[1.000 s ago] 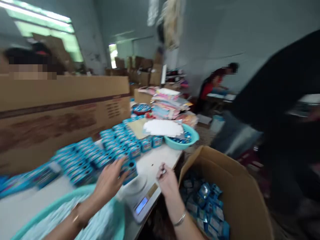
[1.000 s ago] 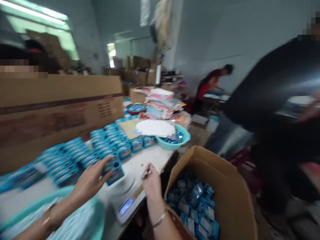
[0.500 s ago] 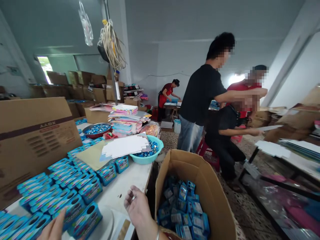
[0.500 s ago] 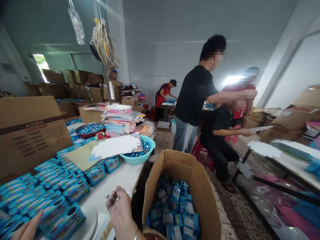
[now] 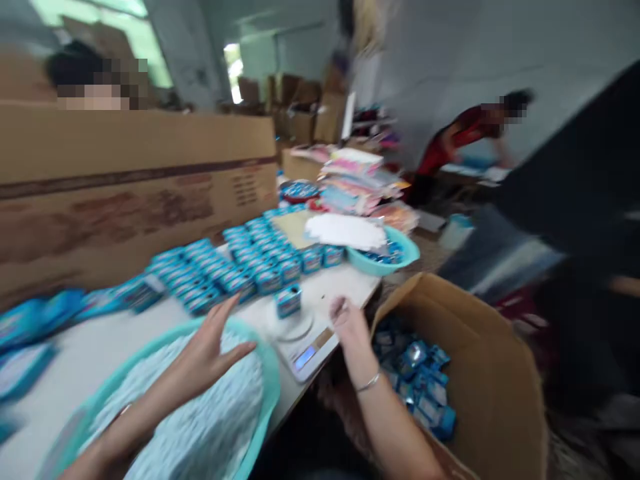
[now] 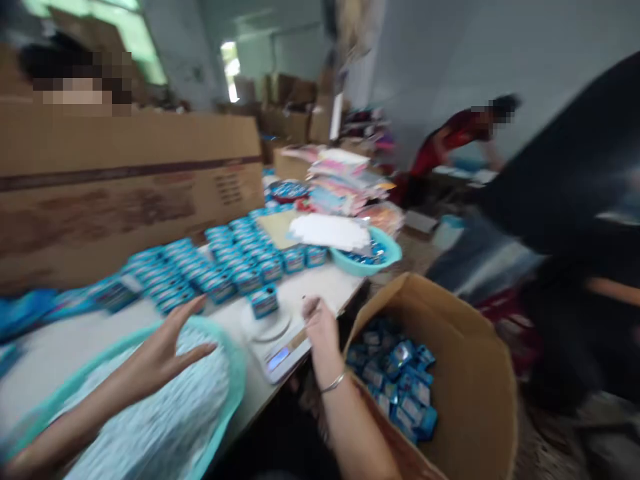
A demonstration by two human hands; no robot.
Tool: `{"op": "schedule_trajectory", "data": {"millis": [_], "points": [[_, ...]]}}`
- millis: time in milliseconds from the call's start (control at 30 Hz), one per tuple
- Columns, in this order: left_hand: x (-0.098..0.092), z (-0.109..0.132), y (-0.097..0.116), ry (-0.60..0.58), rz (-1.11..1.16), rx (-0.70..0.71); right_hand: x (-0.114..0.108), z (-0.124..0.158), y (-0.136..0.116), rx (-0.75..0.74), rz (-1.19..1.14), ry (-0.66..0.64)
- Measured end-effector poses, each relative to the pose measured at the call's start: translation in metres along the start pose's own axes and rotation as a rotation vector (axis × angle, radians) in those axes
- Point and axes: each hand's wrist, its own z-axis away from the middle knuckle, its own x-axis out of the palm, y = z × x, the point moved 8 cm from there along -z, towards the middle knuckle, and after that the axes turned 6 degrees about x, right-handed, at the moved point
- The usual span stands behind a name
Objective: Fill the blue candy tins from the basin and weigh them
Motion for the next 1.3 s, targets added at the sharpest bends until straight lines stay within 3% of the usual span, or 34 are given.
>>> {"op": "schedule_trajectory", "data": {"millis": [67,167,433,600,800,1000,1133,1200,1300], "points": [[-0.01,0.006,0.013,-0.056,0.03,-0.067,-0.014,-0.011,0.016,0.16,-0.022,0.041],[-0.018,0.024,0.012,-0.08,0.051,-0.173,-0.028,-0.024,0.029,0.275,-0.073,0.063],[-0.027,0.069,-0.006,-0.014,0.113,-0.364,-0.049,-0.035,0.022,0.212,-0.05,0.208],[-0.03,0.068,-0.006,0.007,0.109,-0.417,-0.053,-0.045,0.015,0.217,-0.038,0.291],[-0.02,0.044,-0.008,0.007,0.145,-0.396,-0.042,-0.057,0.014,0.225,0.004,0.287],[0.002,-0.002,0.002,-0.054,0.128,-0.271,0.002,-0.065,0.016,0.213,0.039,0.096],[-0.012,-0.019,0.0,0.035,0.094,-0.248,0.046,-0.058,0.013,0.224,0.067,-0.045],[-0.033,-0.008,-0.013,0.132,0.063,-0.294,0.076,-0.046,0.022,0.244,0.16,-0.225],[-0.068,0.042,-0.035,0.26,0.01,-0.454,0.127,-0.003,0.055,0.176,0.555,-0.643]]}}
